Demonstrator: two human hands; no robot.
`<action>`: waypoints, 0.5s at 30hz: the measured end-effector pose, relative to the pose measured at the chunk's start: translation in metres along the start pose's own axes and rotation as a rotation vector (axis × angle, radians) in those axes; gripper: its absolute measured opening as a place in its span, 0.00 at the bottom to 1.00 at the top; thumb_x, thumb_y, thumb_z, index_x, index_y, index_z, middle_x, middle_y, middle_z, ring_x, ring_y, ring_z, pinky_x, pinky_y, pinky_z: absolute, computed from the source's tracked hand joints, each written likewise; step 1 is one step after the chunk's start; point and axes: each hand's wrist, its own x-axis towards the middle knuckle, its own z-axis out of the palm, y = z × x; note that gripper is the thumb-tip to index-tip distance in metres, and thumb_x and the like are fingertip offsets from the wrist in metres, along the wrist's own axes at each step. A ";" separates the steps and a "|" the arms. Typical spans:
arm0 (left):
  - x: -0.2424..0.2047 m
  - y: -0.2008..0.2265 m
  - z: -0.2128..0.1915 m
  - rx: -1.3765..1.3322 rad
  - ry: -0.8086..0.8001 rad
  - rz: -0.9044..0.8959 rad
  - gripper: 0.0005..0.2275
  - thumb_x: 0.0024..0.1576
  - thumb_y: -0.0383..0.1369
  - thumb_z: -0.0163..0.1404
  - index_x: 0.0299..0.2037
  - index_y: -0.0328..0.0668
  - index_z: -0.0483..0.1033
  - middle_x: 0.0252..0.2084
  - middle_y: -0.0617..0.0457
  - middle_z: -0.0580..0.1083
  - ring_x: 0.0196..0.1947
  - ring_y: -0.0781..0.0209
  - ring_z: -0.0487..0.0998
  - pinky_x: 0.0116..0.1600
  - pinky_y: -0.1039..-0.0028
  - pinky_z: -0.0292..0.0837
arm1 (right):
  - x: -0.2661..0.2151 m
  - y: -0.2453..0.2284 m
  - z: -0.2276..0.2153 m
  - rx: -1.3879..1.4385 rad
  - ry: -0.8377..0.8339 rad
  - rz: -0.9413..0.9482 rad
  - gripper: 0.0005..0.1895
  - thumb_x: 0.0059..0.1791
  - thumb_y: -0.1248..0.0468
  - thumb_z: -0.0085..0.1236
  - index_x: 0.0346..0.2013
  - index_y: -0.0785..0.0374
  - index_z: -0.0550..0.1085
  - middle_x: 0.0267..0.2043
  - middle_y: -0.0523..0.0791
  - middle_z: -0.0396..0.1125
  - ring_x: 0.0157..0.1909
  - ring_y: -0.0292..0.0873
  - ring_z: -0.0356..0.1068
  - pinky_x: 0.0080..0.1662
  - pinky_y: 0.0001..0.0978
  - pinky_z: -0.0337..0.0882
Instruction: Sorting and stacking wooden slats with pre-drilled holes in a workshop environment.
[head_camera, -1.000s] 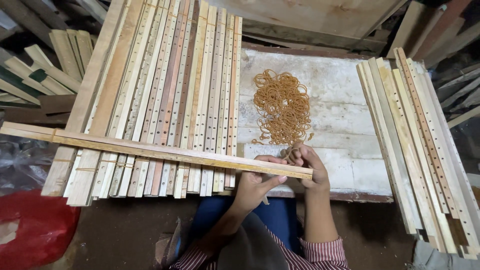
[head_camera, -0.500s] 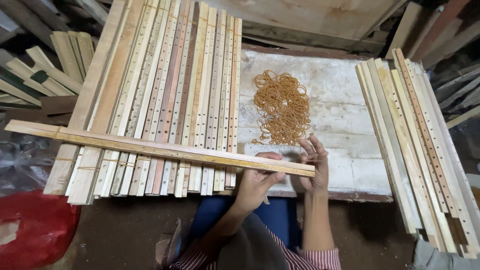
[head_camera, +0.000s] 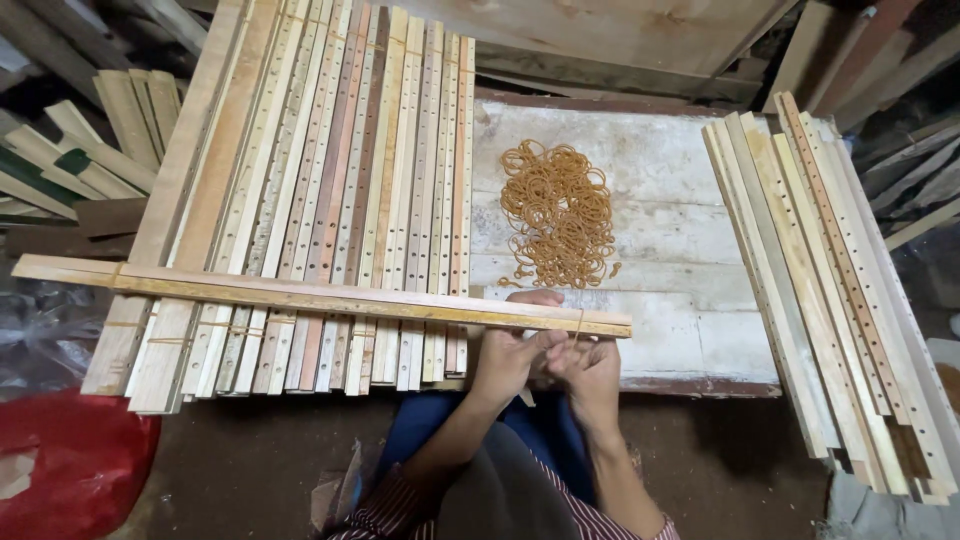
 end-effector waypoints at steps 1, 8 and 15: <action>0.001 0.005 0.004 -0.002 -0.003 0.002 0.16 0.54 0.26 0.63 0.49 0.31 0.72 0.51 0.41 0.73 0.48 0.58 0.76 0.47 0.73 0.78 | -0.013 -0.013 0.015 -0.001 0.000 -0.003 0.30 0.35 0.68 0.78 0.37 0.63 0.62 0.26 0.47 0.75 0.22 0.35 0.75 0.23 0.23 0.76; 0.005 0.015 0.010 -0.082 -0.078 0.030 0.15 0.57 0.26 0.59 0.50 0.41 0.69 0.51 0.37 0.78 0.56 0.46 0.79 0.63 0.62 0.75 | -0.057 -0.031 0.024 0.457 -0.305 -0.063 0.31 0.58 0.47 0.35 0.14 0.54 0.66 0.16 0.40 0.58 0.23 0.37 0.55 0.34 0.31 0.58; -0.003 0.019 0.013 0.026 -0.271 0.015 0.13 0.62 0.31 0.55 0.50 0.39 0.65 0.52 0.40 0.76 0.56 0.50 0.77 0.64 0.66 0.73 | -0.015 -0.011 -0.049 1.296 0.050 0.452 0.20 0.56 0.54 0.53 0.57 0.63 0.71 0.31 0.45 0.75 0.34 0.33 0.74 0.32 0.16 0.79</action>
